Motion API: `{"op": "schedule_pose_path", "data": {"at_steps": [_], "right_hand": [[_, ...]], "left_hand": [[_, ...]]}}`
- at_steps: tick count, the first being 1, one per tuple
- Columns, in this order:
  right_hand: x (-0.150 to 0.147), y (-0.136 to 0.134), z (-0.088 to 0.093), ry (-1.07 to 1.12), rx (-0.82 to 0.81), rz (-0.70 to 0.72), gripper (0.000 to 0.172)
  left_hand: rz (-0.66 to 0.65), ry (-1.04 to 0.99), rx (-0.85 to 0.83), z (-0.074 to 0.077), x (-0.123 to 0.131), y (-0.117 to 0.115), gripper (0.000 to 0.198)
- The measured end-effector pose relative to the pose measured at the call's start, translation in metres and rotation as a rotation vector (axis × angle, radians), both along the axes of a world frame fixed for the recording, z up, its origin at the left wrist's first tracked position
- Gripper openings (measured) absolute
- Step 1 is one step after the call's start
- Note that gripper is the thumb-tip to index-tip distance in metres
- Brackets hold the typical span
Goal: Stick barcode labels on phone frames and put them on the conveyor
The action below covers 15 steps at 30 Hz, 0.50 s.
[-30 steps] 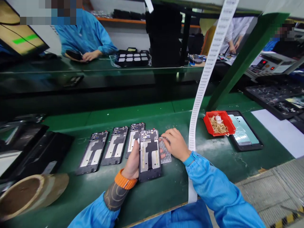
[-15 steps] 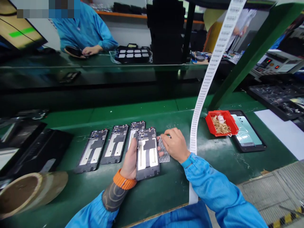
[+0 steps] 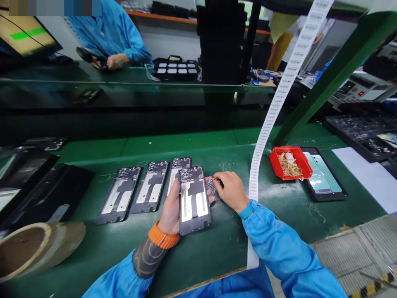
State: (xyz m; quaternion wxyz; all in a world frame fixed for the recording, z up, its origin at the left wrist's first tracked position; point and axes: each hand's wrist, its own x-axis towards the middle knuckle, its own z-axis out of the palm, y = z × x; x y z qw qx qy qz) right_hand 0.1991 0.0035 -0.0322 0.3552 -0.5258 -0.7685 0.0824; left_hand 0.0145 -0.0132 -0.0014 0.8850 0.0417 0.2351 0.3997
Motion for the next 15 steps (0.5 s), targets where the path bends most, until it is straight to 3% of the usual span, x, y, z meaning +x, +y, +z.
{"op": "schedule_pose_path", "data": {"at_steps": [4, 8, 15], "right_hand": [[0.001, 0.000, -0.001, 0.095, -0.091, 0.032, 0.013], [0.004, 0.000, 0.004, 0.169, -0.129, 0.075, 0.019], [0.014, -0.001, 0.016, 0.196, -0.133, 0.233, 0.022]], "left_hand": [[-0.020, 0.028, -0.001, -0.007, -0.003, 0.000, 0.066], [-0.143, 0.074, 0.001, -0.011, -0.006, -0.001, 0.065], [-0.197, 0.145, -0.020, -0.008, -0.006, -0.004, 0.061]]}}
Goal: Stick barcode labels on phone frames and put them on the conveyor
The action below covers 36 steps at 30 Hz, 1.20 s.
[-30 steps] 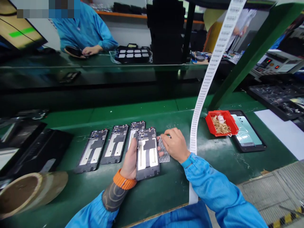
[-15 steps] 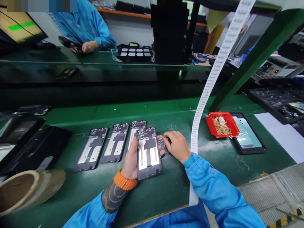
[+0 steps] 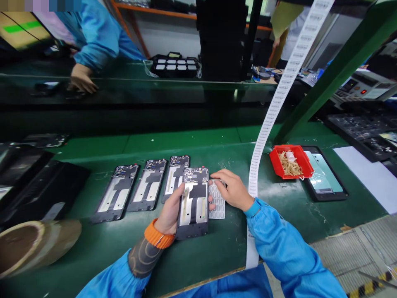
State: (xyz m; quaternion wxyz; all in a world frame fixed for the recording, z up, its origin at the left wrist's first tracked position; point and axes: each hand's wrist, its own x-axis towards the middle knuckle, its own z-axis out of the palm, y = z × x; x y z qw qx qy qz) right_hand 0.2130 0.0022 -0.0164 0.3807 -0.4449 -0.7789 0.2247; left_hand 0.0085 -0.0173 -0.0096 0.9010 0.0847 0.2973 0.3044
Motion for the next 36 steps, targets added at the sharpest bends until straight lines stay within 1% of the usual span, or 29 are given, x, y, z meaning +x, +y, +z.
{"op": "schedule_pose_path", "data": {"at_steps": [5, 7, 11, 16, 22, 26, 29, 33, 36], "right_hand": [[-0.001, -0.002, 0.002, -0.170, 0.142, -0.099, 0.018], [-0.004, -0.003, 0.001, -0.253, 0.170, -0.129, 0.020], [-0.008, -0.004, -0.003, -0.371, 0.204, -0.121, 0.022], [-0.007, -0.002, -0.010, -0.315, 0.157, -0.086, 0.021], [-0.005, -0.003, -0.004, -0.187, 0.082, -0.135, 0.015], [-0.004, -0.003, -0.003, -0.211, 0.055, -0.102, 0.023], [-0.004, -0.002, -0.007, -0.204, 0.064, -0.074, 0.022], [-0.006, -0.001, -0.008, -0.172, 0.072, -0.064, 0.020], [-0.008, -0.003, -0.005, -0.150, 0.045, -0.065, 0.014]], "left_hand": [[0.058, 0.069, -0.008, 0.008, 0.006, -0.002, 0.055], [0.084, 0.104, -0.007, 0.010, 0.007, -0.003, 0.053], [0.088, 0.087, -0.032, 0.010, 0.008, -0.001, 0.056], [0.066, 0.043, -0.052, 0.008, 0.007, 0.000, 0.061], [0.057, 0.055, -0.038, 0.007, 0.006, -0.001, 0.064], [0.069, 0.072, 0.003, 0.004, 0.006, -0.002, 0.059], [0.083, 0.065, 0.013, 0.002, 0.005, -0.002, 0.057], [0.058, -0.007, -0.015, 0.005, 0.006, -0.001, 0.061], [0.071, 0.005, -0.018, 0.008, 0.005, 0.000, 0.060]]}}
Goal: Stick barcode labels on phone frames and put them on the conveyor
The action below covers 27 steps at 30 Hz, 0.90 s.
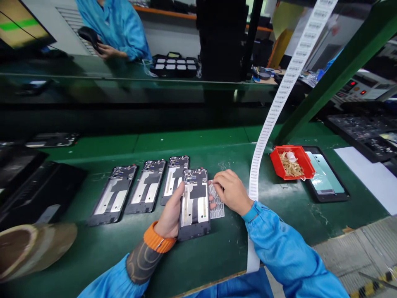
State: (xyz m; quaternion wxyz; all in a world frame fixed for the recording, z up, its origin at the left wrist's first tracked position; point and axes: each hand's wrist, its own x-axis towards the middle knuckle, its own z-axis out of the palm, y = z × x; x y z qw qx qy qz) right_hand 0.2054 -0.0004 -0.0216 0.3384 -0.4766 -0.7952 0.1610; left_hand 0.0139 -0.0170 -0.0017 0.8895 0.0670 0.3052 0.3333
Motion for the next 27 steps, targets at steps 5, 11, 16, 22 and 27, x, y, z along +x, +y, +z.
{"op": "schedule_pose_path", "data": {"at_steps": [5, 11, 16, 22, 27], "right_hand": [[0.001, -0.001, 0.005, 0.119, -0.279, -0.096, 0.018], [0.008, 0.004, 0.000, 0.396, -0.549, -0.086, 0.013], [0.010, 0.006, 0.002, 0.518, -0.586, -0.059, 0.020], [0.007, 0.005, 0.005, 0.593, -0.634, -0.043, 0.026], [0.007, 0.003, 0.003, 0.486, -0.540, -0.051, 0.022]], "left_hand": [[0.007, 0.102, 0.050, -0.002, -0.001, -0.002, 0.058], [-0.016, 0.119, 0.140, -0.001, 0.000, -0.007, 0.057], [0.014, 0.154, 0.190, -0.003, 0.000, -0.010, 0.064], [0.011, 0.151, 0.259, -0.004, -0.001, -0.011, 0.073], [-0.002, 0.149, 0.258, -0.006, -0.003, -0.011, 0.073]]}}
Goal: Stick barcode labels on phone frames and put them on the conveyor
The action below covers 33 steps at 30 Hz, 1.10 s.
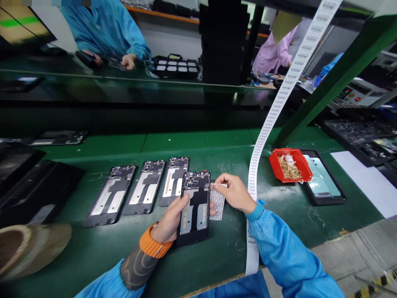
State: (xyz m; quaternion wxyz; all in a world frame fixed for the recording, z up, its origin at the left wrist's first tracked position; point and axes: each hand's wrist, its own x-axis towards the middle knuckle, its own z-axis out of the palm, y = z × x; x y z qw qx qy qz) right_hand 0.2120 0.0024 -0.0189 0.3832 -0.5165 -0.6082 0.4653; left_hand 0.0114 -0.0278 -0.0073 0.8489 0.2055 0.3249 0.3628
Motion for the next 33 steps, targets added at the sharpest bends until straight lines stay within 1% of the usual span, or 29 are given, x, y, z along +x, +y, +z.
{"op": "schedule_pose_path", "data": {"at_steps": [4, 6, 9, 12, 16, 19, 22, 24, 26, 28, 30, 33], "right_hand": [[0.000, -0.003, 0.007, -0.199, 0.188, -0.004, 0.019], [0.000, -0.004, 0.011, -0.257, 0.249, 0.001, 0.020], [0.001, -0.004, 0.014, -0.279, 0.270, 0.007, 0.015], [0.003, -0.004, 0.012, -0.266, 0.271, -0.005, 0.003], [0.003, -0.004, 0.012, -0.257, 0.304, -0.017, 0.005], [0.003, -0.005, 0.013, -0.341, 0.419, -0.009, 0.008], [0.002, -0.004, 0.011, -0.455, 0.562, 0.000, 0.011], [0.003, -0.003, 0.009, -0.514, 0.603, 0.009, 0.013], [0.003, -0.002, 0.009, -0.527, 0.612, 0.018, 0.014], [0.004, -0.001, 0.009, -0.478, 0.599, -0.005, 0.014], [0.005, -0.001, 0.010, -0.348, 0.546, -0.082, 0.012], [0.001, -0.001, 0.010, 0.009, 0.377, -0.240, 0.009]], "left_hand": [[-0.010, -0.033, 0.000, -0.003, -0.002, 0.000, 0.068], [-0.014, -0.045, -0.001, -0.004, -0.003, -0.001, 0.066], [-0.018, -0.042, 0.007, -0.005, -0.004, -0.002, 0.064], [-0.003, -0.019, 0.024, -0.003, -0.003, -0.002, 0.066], [0.014, 0.029, 0.024, 0.001, -0.001, -0.003, 0.071], [0.007, 0.043, -0.002, 0.001, 0.001, -0.002, 0.068], [0.001, 0.056, -0.072, 0.000, 0.005, -0.001, 0.060], [-0.004, 0.053, -0.131, 0.002, 0.009, 0.002, 0.055], [-0.003, 0.043, -0.185, 0.005, 0.014, 0.006, 0.056], [0.024, 0.055, -0.213, 0.010, 0.017, 0.010, 0.060], [0.090, 0.107, -0.199, 0.015, 0.020, 0.014, 0.064], [0.232, 0.179, -0.129, 0.018, 0.022, 0.018, 0.061]]}}
